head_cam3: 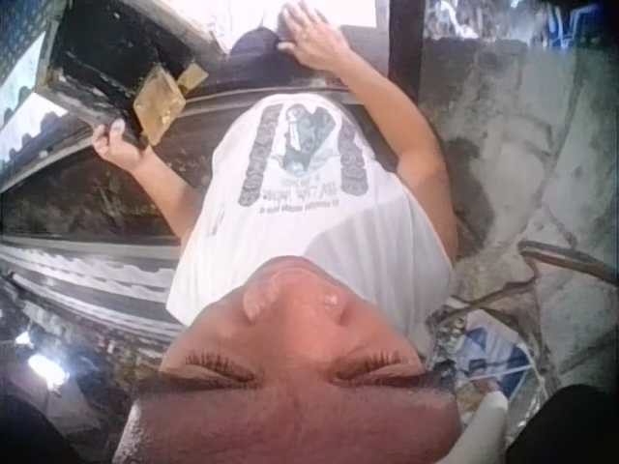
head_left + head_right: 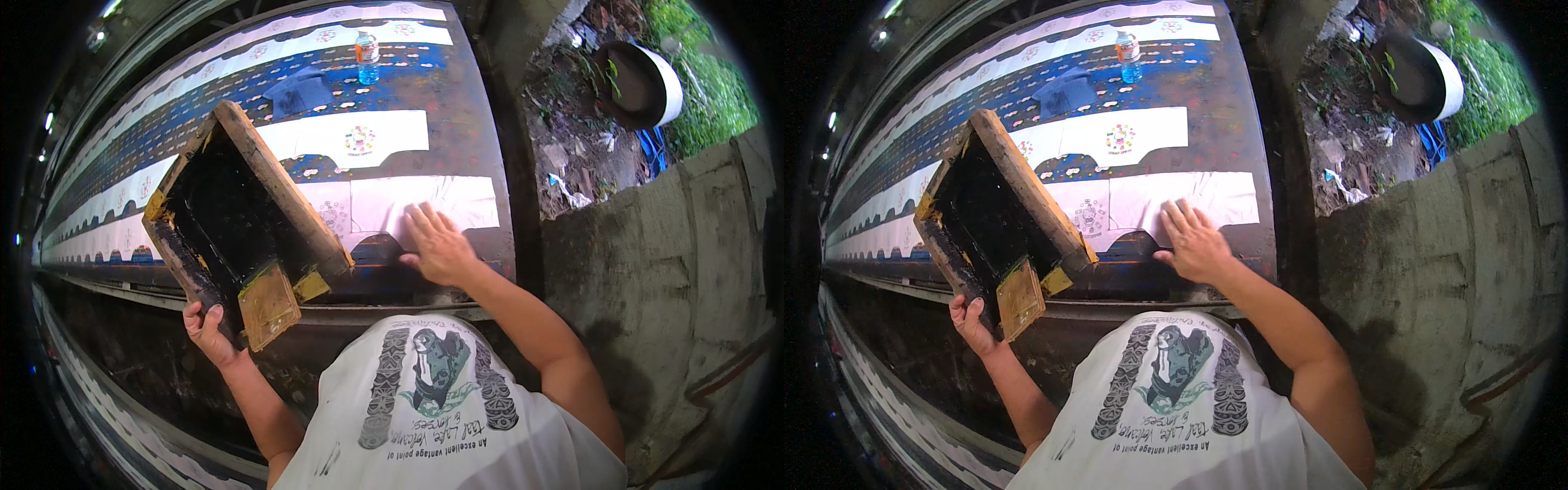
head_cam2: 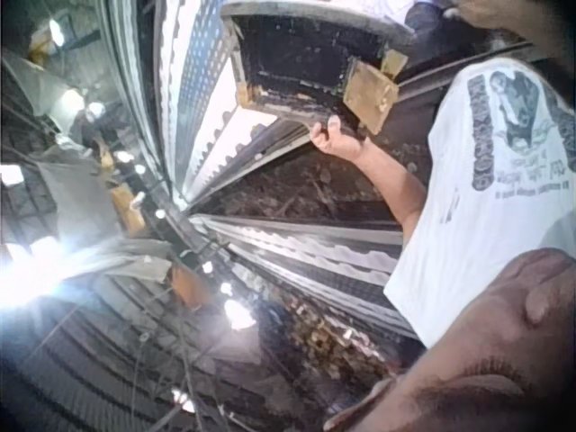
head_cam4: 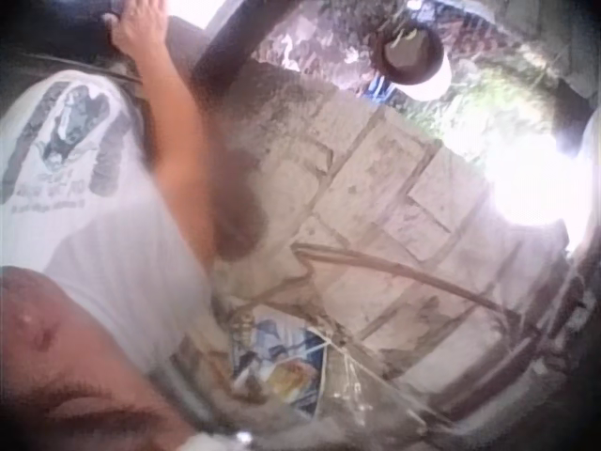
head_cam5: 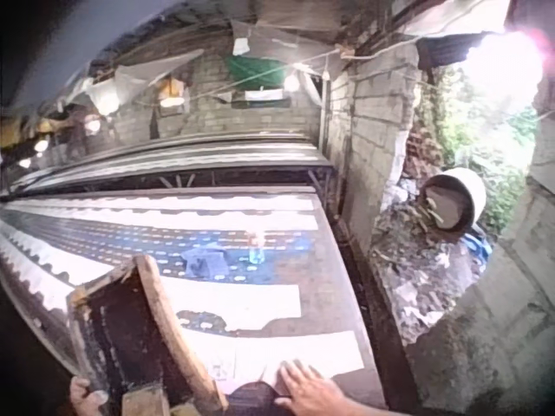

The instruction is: The person holds a wooden screen-printing frame and repeatedly rubs a dark viscous substance across its surface with a small wooden block. The person moves along a long table with patterned fabric laid out, then places a white sheet on the table and continues rubbing the frame.

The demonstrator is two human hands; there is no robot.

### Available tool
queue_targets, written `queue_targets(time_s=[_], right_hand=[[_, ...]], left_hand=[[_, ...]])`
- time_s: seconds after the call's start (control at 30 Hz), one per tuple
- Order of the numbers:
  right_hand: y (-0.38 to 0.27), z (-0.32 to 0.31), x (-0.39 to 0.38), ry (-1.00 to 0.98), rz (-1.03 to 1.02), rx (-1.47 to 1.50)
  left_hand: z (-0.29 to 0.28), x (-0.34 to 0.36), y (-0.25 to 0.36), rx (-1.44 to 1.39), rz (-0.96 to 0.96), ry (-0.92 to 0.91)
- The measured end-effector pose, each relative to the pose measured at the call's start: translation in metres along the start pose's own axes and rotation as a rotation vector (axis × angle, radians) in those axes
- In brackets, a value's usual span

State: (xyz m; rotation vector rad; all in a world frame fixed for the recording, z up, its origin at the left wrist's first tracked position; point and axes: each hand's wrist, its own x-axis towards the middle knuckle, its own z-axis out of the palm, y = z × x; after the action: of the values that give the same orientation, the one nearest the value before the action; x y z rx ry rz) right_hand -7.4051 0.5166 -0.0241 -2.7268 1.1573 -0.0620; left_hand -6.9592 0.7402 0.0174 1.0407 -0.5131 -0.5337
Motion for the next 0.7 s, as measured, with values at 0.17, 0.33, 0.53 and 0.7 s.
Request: queue_targets(time_s=[0.17,0.33,0.53,0.7], right_hand=[[-0.023,0.012,0.030,0.014,-0.013,0.243],[-0.018,-0.020,-0.014,0.269,0.094,0.972],[-0.004,-0.061,-0.074,0.480,0.307,1.798],[0.013,-0.134,-0.061,0.674,0.292,1.613]], left_hand=[[0.026,0.009,0.001,0.023,-0.007,-0.042],[0.075,-0.003,-0.019,0.186,-0.126,-0.102],[0.193,-0.028,-0.082,0.127,-0.310,-0.255],[0.269,-0.008,-0.065,-0.070,-0.087,-0.419]])
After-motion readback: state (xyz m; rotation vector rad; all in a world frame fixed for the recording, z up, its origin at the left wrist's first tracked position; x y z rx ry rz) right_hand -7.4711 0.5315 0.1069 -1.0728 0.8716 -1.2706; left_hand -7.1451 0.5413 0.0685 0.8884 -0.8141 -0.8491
